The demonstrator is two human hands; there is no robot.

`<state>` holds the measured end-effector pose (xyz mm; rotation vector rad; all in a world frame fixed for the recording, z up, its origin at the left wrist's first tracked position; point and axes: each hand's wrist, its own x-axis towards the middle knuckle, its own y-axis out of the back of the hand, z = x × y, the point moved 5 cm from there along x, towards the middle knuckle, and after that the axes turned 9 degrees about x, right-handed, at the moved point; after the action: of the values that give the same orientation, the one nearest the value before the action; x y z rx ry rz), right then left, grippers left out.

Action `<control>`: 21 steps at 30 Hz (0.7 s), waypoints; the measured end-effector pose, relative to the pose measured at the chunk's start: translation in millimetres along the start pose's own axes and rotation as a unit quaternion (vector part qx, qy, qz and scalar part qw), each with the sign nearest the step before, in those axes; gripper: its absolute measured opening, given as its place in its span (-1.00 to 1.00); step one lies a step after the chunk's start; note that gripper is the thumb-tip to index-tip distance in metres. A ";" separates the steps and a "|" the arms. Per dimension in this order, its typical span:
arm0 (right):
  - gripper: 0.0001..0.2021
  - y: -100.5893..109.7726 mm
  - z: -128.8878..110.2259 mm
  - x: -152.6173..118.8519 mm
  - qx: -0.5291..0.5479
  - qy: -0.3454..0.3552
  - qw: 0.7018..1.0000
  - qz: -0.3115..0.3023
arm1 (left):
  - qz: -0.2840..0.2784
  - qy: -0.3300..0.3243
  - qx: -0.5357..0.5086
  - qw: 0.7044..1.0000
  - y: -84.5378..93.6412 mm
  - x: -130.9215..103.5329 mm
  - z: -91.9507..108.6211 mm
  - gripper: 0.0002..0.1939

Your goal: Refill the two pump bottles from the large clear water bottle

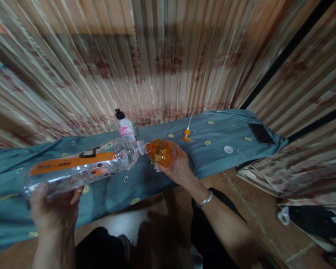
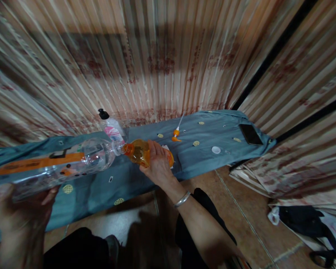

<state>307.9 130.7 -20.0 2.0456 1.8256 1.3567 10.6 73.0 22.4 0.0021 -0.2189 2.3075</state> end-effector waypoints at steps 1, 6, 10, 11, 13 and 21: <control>-0.27 0.3 -0.4 0.1 0.001 -0.001 1.000 0.001 | -0.002 -0.006 -0.005 1.000 0.2 -0.1 -0.2 -0.68; -0.25 0.6 -0.7 0.8 -0.002 -0.010 1.000 0.005 | 0.005 0.013 -0.006 1.000 1.3 -1.5 -2.9 -0.67; -0.26 0.4 -0.4 0.9 -0.006 -0.007 1.000 0.006 | -0.023 -0.014 -0.012 1.000 -3.0 -2.4 1.2 -0.70; -0.26 0.4 -0.5 0.8 -0.006 -0.005 1.000 0.006 | -0.028 -0.022 -0.012 0.999 -3.6 -2.3 2.0 -0.71; -0.26 0.6 -0.6 0.5 -0.006 -0.003 1.000 0.005 | -0.021 -0.024 -0.010 0.999 -2.8 -1.6 1.4 -0.72; -0.23 1.0 -0.4 -0.3 -0.007 -0.006 1.000 0.005 | 0.024 0.007 -0.017 1.000 3.1 -1.2 -5.8 -0.68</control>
<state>308.5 130.0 -19.3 2.0547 1.7977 1.3537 9.6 71.0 16.2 -0.0368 -0.2539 2.3502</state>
